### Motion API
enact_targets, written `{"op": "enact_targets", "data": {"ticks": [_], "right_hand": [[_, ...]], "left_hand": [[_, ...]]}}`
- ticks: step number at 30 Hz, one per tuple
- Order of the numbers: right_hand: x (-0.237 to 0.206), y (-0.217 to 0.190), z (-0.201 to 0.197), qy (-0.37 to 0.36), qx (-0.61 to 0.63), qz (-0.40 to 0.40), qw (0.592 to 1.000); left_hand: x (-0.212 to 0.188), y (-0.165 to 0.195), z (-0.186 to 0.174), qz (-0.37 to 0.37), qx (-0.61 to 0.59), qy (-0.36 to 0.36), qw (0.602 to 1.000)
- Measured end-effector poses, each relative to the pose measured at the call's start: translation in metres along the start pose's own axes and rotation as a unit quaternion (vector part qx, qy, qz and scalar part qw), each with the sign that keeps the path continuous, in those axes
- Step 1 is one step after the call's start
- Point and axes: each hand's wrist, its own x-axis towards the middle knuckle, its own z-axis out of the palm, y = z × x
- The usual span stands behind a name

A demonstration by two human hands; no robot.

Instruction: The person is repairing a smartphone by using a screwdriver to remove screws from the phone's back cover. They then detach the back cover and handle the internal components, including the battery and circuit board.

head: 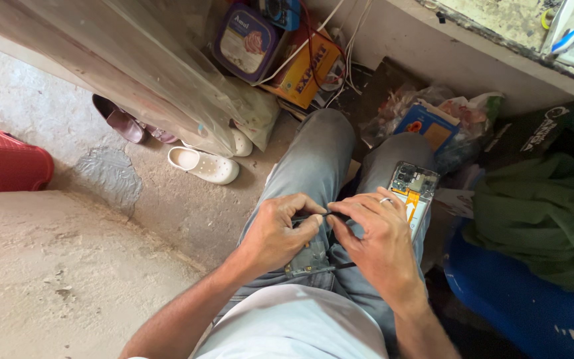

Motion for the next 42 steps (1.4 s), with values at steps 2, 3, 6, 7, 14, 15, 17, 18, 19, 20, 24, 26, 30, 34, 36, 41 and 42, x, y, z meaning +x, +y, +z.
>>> {"op": "enact_targets", "data": {"ticks": [2,3,6,7,14,15,17,18,19,20,24,26,30,34,36,41,42], "right_hand": [[0.0,-0.001,0.0,0.001,-0.001,0.0,1.0],[0.0,-0.002,0.001,0.002,-0.002,0.0,1.0],[0.0,-0.004,0.002,0.008,-0.003,0.013,1.0],[0.0,-0.005,0.002,0.01,-0.003,0.013,1.0],[-0.001,-0.007,0.002,0.008,0.0,0.015,1.0],[-0.002,-0.007,0.003,0.006,0.0,0.016,1.0],[-0.002,-0.007,0.004,0.001,-0.003,0.02,1.0],[-0.002,-0.007,0.004,-0.001,-0.004,0.022,1.0],[-0.002,-0.007,0.004,0.005,-0.001,0.017,1.0],[-0.002,-0.007,0.004,0.012,0.001,0.011,1.0],[0.002,-0.003,0.001,-0.01,0.017,0.013,1.0],[0.002,-0.004,0.0,-0.012,0.022,0.014,1.0],[0.003,-0.007,-0.002,-0.011,0.015,0.017,1.0],[0.003,-0.01,0.0,-0.004,0.0,0.016,1.0],[0.003,-0.012,0.001,0.0,-0.006,0.016,1.0],[0.0,-0.013,0.005,0.017,-0.031,0.009,0.999],[0.0,-0.013,0.005,0.019,-0.031,0.008,0.999]], "left_hand": [[0.0,0.001,0.0,0.009,0.008,0.004,1.0],[0.0,0.001,0.0,0.013,0.012,0.006,1.0],[-0.001,0.001,0.002,0.013,0.016,0.008,1.0],[-0.001,0.0,0.003,0.023,0.014,0.011,1.0],[-0.002,-0.004,0.01,0.08,0.035,0.029,0.996],[-0.002,-0.005,0.01,0.093,0.039,0.029,0.995],[-0.002,-0.005,0.01,0.101,0.053,0.037,0.993],[-0.002,-0.004,0.01,0.104,0.06,0.041,0.992],[-0.002,-0.004,0.009,0.089,0.057,0.04,0.994],[-0.001,-0.004,0.007,0.075,0.054,0.039,0.995],[0.001,-0.003,0.004,0.0,0.009,0.011,1.0],[0.001,-0.003,0.004,-0.022,-0.012,0.005,1.0],[0.0,-0.004,0.004,-0.044,-0.029,-0.004,0.999],[0.0,-0.005,0.004,0.007,-0.01,0.011,1.0],[-0.002,-0.005,0.005,0.022,0.02,0.02,0.999],[-0.004,-0.005,0.01,0.064,0.045,0.042,0.996],[-0.005,-0.005,0.01,0.06,0.043,0.041,0.996]]}}
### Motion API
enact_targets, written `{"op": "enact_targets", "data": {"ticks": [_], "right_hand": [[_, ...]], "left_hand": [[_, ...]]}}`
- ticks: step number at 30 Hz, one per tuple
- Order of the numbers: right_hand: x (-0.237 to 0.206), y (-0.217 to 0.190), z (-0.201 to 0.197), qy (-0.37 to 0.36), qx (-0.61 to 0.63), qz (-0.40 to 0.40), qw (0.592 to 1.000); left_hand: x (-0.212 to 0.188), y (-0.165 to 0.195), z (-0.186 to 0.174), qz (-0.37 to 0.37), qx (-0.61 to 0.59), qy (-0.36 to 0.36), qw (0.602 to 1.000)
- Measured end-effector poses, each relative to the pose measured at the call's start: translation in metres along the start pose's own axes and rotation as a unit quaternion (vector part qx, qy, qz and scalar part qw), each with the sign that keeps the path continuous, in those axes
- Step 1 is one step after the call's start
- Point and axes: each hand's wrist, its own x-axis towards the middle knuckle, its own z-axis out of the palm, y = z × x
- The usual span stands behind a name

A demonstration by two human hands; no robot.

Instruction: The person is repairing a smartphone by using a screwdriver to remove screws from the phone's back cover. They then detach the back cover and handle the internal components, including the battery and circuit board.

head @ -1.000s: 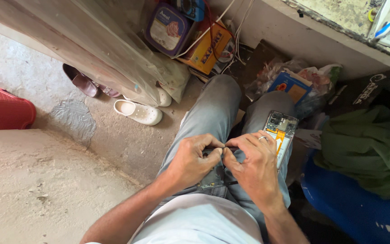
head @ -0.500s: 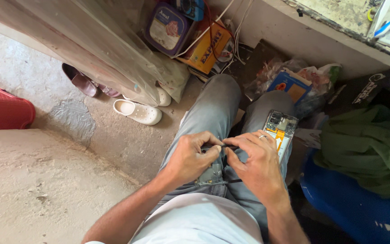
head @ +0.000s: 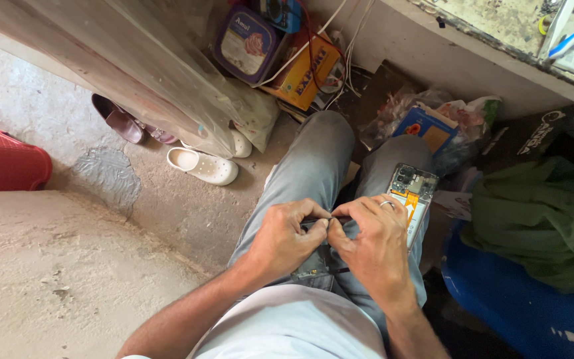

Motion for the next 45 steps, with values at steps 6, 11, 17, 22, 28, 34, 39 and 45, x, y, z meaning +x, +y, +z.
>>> {"op": "enact_targets", "data": {"ticks": [6,11,17,22,28,34,39,45], "right_hand": [[-0.002,-0.001,0.0,0.001,-0.001,0.005,1.0],[-0.002,-0.001,-0.002,-0.003,0.002,0.006,1.0],[-0.003,0.002,0.001,-0.01,0.0,0.012,1.0],[-0.005,0.005,0.005,-0.011,0.0,0.009,1.0],[0.0,0.016,0.011,0.018,-0.009,0.011,1.0],[0.012,0.028,0.009,0.003,0.015,0.038,0.999],[0.015,0.031,0.003,-0.009,0.029,0.034,0.999],[0.019,0.026,-0.005,-0.031,0.023,0.036,0.999]], "left_hand": [[0.003,-0.002,-0.005,-0.006,0.003,-0.024,1.0],[0.004,0.001,-0.012,-0.038,0.0,-0.066,0.997],[0.0,0.004,-0.014,-0.081,-0.02,-0.088,0.993],[-0.002,-0.006,-0.008,0.018,0.06,-0.029,0.998],[0.011,-0.009,-0.001,0.113,0.174,0.007,0.978],[0.028,-0.004,-0.006,0.078,0.133,-0.034,0.987],[0.035,-0.011,-0.007,0.103,0.092,-0.034,0.99],[0.028,-0.019,-0.004,0.099,0.093,-0.012,0.991]]}}
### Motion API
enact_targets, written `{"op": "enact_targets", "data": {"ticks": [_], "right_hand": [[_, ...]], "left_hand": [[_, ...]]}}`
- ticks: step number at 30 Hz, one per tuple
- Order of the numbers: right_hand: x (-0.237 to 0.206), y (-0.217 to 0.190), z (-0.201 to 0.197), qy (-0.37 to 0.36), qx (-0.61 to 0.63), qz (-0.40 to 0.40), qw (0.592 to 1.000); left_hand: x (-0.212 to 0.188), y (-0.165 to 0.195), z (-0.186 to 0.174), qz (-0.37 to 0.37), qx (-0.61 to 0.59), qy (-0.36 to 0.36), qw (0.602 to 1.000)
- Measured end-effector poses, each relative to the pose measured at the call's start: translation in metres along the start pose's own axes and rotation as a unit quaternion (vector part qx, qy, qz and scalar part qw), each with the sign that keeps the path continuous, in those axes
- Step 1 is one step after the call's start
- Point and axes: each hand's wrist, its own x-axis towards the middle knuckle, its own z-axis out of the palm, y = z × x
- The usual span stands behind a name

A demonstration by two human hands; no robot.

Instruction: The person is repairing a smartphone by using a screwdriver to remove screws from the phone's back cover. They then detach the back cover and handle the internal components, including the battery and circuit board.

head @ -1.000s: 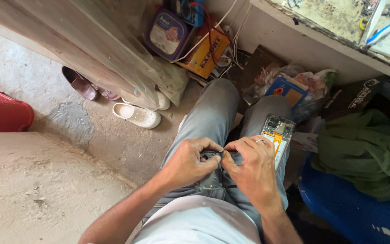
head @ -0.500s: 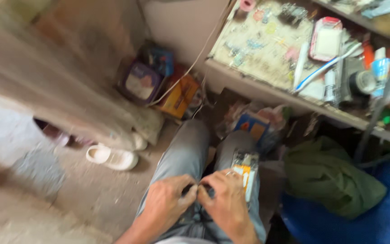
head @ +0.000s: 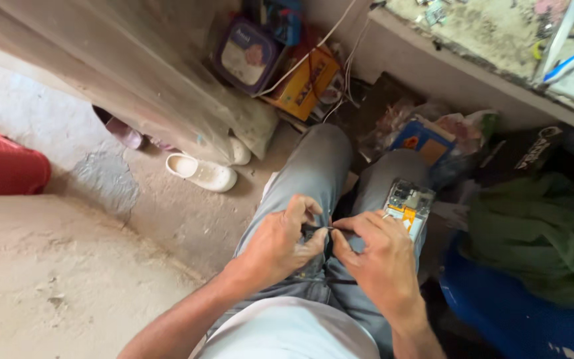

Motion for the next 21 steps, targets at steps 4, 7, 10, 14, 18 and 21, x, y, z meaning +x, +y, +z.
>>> {"op": "enact_targets", "data": {"ticks": [4,7,10,14,18,21], "right_hand": [[0.007,-0.012,-0.009,0.045,-0.021,-0.066,0.997],[0.006,-0.022,-0.009,0.109,-0.04,-0.129,0.985],[0.0,-0.024,-0.006,0.151,-0.042,-0.159,0.975],[-0.005,-0.022,-0.004,0.155,-0.053,-0.156,0.974],[0.004,-0.021,-0.009,0.085,-0.051,-0.106,0.989],[0.018,-0.014,-0.021,0.017,0.002,-0.111,0.994]], "left_hand": [[0.002,0.002,0.002,0.181,0.049,0.108,0.976],[0.003,0.0,-0.007,0.324,0.091,0.157,0.929],[0.002,-0.001,-0.015,0.39,0.108,0.162,0.9],[-0.001,0.0,-0.016,0.359,0.094,0.133,0.919],[-0.003,0.004,-0.006,0.147,-0.004,0.092,0.985],[0.004,-0.002,-0.004,-0.012,-0.063,0.017,0.998]]}}
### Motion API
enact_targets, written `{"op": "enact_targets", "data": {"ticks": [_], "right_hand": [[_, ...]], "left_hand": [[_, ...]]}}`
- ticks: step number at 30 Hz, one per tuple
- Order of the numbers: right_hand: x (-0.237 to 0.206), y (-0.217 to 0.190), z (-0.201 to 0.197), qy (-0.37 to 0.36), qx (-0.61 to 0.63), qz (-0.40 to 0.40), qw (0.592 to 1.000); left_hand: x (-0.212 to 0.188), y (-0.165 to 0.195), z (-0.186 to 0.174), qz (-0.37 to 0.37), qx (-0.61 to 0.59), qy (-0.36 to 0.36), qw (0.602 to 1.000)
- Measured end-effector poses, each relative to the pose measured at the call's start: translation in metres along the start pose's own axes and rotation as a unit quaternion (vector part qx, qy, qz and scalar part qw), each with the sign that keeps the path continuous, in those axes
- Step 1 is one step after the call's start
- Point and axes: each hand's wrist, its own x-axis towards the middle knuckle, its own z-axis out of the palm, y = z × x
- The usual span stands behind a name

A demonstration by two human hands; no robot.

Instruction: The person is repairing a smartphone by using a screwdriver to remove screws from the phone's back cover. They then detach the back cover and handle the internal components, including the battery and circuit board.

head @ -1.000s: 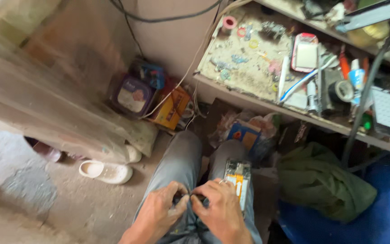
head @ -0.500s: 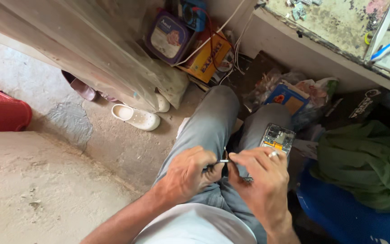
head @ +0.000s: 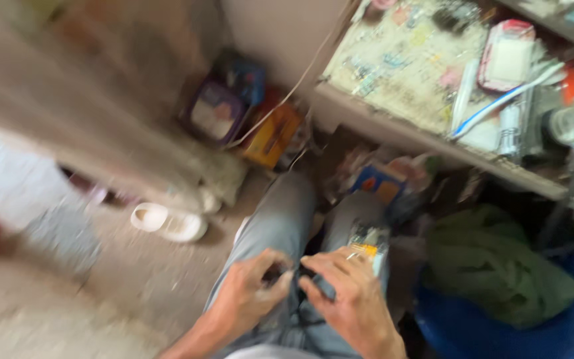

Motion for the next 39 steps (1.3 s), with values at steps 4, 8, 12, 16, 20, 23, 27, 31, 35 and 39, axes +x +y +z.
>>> {"op": "enact_targets", "data": {"ticks": [4,8,12,16,20,23,27,31,35,39], "right_hand": [[0.017,0.032,-0.051,0.05,-0.019,0.061,0.997],[0.079,0.103,-0.124,0.16,-0.182,0.08,0.967],[0.172,0.191,-0.163,0.124,-0.371,0.05,0.919],[0.217,0.237,-0.156,0.082,-0.353,0.069,0.929],[0.235,0.243,-0.152,0.039,-0.347,0.108,0.931],[0.243,0.238,-0.151,0.009,-0.437,0.057,0.898],[0.243,0.229,-0.15,-0.012,-0.441,0.085,0.893],[0.203,0.223,-0.155,0.093,-0.205,0.003,0.974],[0.115,0.183,-0.118,0.069,0.067,0.108,0.989],[0.023,0.113,-0.068,0.079,0.313,0.154,0.934]], "left_hand": [[0.011,-0.016,-0.003,-0.096,-0.014,-0.029,0.995],[0.016,-0.029,-0.005,-0.191,-0.056,-0.072,0.977],[0.019,-0.035,-0.004,-0.253,-0.106,-0.075,0.959],[0.027,-0.044,-0.007,-0.246,-0.092,-0.067,0.963],[0.034,-0.051,-0.014,-0.249,-0.109,-0.078,0.959],[0.037,-0.049,-0.021,-0.227,-0.114,-0.088,0.963],[0.043,-0.041,-0.024,-0.221,-0.086,-0.079,0.968],[0.032,-0.035,-0.025,-0.201,-0.07,-0.064,0.975],[0.018,-0.034,-0.023,-0.191,-0.103,-0.074,0.973],[0.008,-0.03,-0.018,-0.204,-0.131,-0.089,0.966]]}}
